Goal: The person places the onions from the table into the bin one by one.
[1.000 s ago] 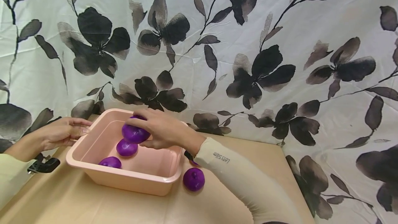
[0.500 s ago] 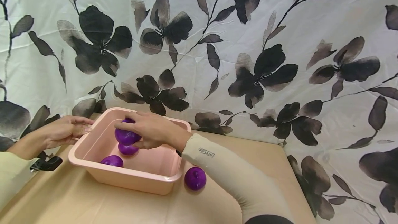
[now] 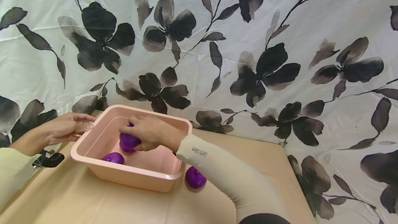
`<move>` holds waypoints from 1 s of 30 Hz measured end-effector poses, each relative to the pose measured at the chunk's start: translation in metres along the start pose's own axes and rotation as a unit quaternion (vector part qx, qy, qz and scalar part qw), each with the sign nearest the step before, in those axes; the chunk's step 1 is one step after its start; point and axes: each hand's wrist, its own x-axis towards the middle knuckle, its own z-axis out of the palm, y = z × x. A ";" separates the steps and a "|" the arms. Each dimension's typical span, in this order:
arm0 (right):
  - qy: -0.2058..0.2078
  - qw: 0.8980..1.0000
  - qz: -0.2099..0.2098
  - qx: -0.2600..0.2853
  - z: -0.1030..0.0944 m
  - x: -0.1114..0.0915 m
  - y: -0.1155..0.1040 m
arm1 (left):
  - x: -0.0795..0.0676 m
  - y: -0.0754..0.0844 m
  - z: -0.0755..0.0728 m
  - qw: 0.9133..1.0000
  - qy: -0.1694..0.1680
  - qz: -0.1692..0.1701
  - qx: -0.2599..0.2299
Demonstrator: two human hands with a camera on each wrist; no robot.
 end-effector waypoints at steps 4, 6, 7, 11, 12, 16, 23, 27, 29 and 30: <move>-0.024 0.999 -0.022 0.024 0.005 0.004 -0.001 | 0.000 0.001 0.001 1.000 0.002 -0.002 0.000; -0.034 0.999 -0.032 0.017 0.006 0.006 -0.003 | 0.000 0.001 0.001 1.000 0.002 -0.003 0.001; -0.040 0.998 -0.036 0.013 0.007 0.007 -0.004 | 0.000 0.001 0.001 1.000 0.003 -0.003 0.001; -0.063 0.997 -0.051 -0.008 0.009 0.010 -0.007 | 0.000 0.001 0.002 1.000 0.005 -0.005 0.001; -0.069 0.996 -0.053 -0.014 0.010 0.012 -0.008 | 0.000 0.001 0.002 1.000 0.006 -0.005 0.002; -0.095 0.993 -0.056 -0.043 0.014 0.017 -0.011 | 0.001 0.002 0.002 1.000 0.008 -0.006 0.003; -0.120 0.987 -0.071 -0.082 0.022 0.021 -0.016 | 0.003 0.000 0.002 1.000 0.007 -0.010 0.001; -0.128 0.984 -0.072 -0.099 0.026 0.022 -0.019 | 0.002 0.001 0.002 1.000 0.006 -0.010 0.000; -0.132 0.983 -0.070 -0.105 0.028 0.022 -0.020 | 0.002 0.002 0.002 1.000 0.007 -0.011 0.000; -0.136 0.983 -0.069 -0.106 0.028 0.023 -0.020 | 0.002 0.002 0.002 1.000 0.007 -0.010 -0.001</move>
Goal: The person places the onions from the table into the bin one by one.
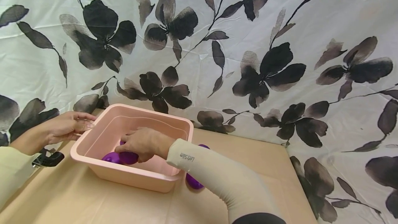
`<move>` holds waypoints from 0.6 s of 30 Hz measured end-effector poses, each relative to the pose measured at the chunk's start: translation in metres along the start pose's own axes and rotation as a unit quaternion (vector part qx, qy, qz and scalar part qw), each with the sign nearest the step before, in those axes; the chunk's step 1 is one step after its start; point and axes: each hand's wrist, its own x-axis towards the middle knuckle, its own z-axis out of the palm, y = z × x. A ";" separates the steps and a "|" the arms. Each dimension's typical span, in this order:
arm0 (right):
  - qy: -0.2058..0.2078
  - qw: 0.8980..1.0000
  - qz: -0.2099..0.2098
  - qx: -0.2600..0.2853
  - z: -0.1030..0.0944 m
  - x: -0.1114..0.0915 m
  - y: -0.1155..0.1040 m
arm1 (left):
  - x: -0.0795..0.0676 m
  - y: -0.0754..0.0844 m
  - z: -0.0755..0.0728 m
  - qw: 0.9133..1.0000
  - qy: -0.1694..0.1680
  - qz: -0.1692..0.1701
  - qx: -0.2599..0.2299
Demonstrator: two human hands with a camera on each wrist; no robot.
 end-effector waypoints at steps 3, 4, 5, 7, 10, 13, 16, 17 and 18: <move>-0.013 1.000 -0.001 -0.001 0.000 0.002 -0.002 | -0.001 0.001 0.000 1.000 0.000 0.001 -0.001; -0.019 1.000 -0.002 0.001 0.001 0.002 -0.003 | 0.000 0.001 0.000 1.000 0.000 0.001 -0.002; -0.022 1.000 -0.003 0.001 0.002 0.003 -0.004 | 0.000 0.000 0.000 1.000 0.001 0.002 -0.002; -0.028 1.000 -0.004 0.003 0.003 0.004 -0.006 | 0.001 0.000 -0.001 1.000 0.001 0.003 0.000; -0.031 0.999 -0.005 0.008 0.005 0.005 -0.008 | 0.001 0.000 -0.002 1.000 0.002 0.004 0.001; -0.031 0.999 -0.006 0.010 0.008 0.007 -0.010 | 0.001 -0.001 -0.002 1.000 0.000 0.003 0.001; -0.030 0.999 -0.006 0.010 0.011 0.008 -0.011 | 0.002 -0.001 -0.003 1.000 -0.002 0.003 0.000; -0.029 1.000 -0.007 0.010 0.012 0.009 -0.012 | 0.002 -0.001 -0.003 1.000 -0.003 0.002 0.000; -0.028 1.000 -0.007 0.010 0.013 0.009 -0.012 | 0.002 -0.001 -0.003 1.000 -0.003 0.003 0.000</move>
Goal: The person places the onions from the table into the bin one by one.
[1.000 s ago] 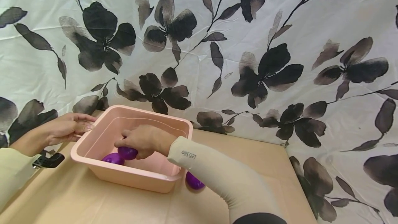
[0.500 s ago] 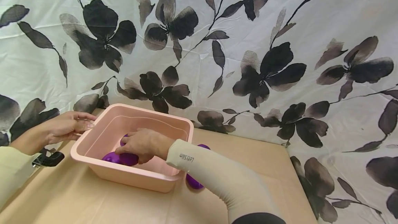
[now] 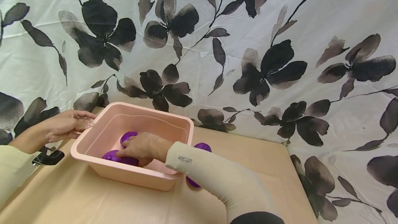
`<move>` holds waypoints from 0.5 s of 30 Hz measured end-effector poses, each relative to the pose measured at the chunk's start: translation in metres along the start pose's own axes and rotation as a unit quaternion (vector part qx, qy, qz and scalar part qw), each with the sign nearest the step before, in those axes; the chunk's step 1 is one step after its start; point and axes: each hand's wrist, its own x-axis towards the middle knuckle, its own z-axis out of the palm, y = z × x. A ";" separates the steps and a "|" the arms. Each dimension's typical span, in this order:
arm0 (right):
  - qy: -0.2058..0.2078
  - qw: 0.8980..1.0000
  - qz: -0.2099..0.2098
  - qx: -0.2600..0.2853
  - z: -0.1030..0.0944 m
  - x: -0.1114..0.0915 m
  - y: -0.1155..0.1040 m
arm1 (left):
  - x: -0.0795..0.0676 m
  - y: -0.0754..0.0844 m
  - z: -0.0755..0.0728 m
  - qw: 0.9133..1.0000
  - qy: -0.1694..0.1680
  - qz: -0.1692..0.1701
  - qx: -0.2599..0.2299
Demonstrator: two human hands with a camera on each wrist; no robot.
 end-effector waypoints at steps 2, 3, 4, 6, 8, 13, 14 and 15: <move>0.004 1.000 -0.001 0.003 0.001 0.000 -0.001 | 0.000 0.000 0.000 1.000 0.000 0.001 -0.002; 0.006 1.000 -0.001 0.003 0.002 0.000 -0.001 | 0.000 0.000 0.000 1.000 0.000 0.002 -0.003; 0.008 1.000 -0.001 0.005 0.002 0.000 -0.001 | 0.000 0.001 -0.001 1.000 0.000 0.002 -0.004; 0.011 1.000 -0.002 0.006 0.003 0.001 -0.002 | 0.000 0.000 -0.001 1.000 0.001 0.003 -0.005; 0.013 1.000 -0.002 0.006 0.004 0.001 -0.003 | 0.000 0.000 -0.001 1.000 0.000 0.003 -0.004; 0.014 1.000 -0.002 0.011 0.005 0.001 -0.004 | 0.000 0.000 -0.001 1.000 -0.004 0.005 -0.009; 0.013 1.000 0.000 0.015 0.005 0.001 -0.004 | 0.000 0.000 -0.001 1.000 -0.005 0.005 -0.010; 0.012 1.000 0.001 0.017 0.005 0.001 -0.004 | 0.001 0.000 -0.001 1.000 -0.006 0.006 -0.012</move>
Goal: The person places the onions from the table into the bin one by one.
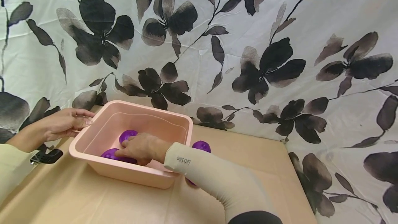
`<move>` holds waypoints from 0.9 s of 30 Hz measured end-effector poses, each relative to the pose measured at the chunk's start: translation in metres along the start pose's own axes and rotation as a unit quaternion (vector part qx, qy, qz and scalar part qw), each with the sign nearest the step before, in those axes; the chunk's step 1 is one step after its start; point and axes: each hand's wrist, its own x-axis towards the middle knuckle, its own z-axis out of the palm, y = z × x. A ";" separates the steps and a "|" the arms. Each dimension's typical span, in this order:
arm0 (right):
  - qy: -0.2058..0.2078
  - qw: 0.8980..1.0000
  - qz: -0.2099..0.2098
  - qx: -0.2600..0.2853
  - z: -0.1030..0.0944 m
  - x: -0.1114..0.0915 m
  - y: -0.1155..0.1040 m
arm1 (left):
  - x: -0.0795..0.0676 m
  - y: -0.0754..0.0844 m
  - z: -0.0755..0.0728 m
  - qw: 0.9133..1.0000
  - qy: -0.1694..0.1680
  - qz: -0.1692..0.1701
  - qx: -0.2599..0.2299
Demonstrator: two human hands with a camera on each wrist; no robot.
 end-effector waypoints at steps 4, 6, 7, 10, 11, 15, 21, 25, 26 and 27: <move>-0.001 1.000 0.016 0.016 -0.004 -0.005 0.005 | 0.000 0.002 0.001 1.000 -0.001 0.002 -0.002; 0.002 0.999 0.028 0.026 -0.008 -0.011 0.009 | 0.000 0.003 0.001 1.000 -0.001 0.003 0.001; 0.006 0.999 0.033 0.033 -0.009 -0.015 0.012 | 0.000 0.004 0.001 1.000 0.000 0.002 0.003; 0.030 0.997 0.048 0.050 -0.016 -0.027 0.019 | 0.000 0.004 0.001 1.000 0.001 0.001 0.006; 0.041 0.997 0.051 0.051 -0.020 -0.031 0.021 | 0.000 0.004 0.001 1.000 0.001 0.000 0.005; 0.081 0.993 0.063 0.061 -0.033 -0.051 0.029 | 0.000 0.004 0.000 1.000 -0.002 0.001 0.001; 0.093 0.988 0.085 0.089 -0.043 -0.085 0.036 | -0.001 0.003 -0.002 1.000 -0.010 0.004 0.001; 0.097 0.981 0.115 0.120 -0.038 -0.111 0.042 | 0.000 0.002 -0.002 1.000 -0.012 0.002 0.005; 0.098 0.979 0.123 0.131 -0.036 -0.118 0.043 | 0.000 0.002 -0.001 1.000 -0.012 0.001 0.007; 0.101 0.977 0.130 0.136 -0.033 -0.125 0.044 | 0.000 0.002 -0.001 1.000 -0.012 0.000 0.009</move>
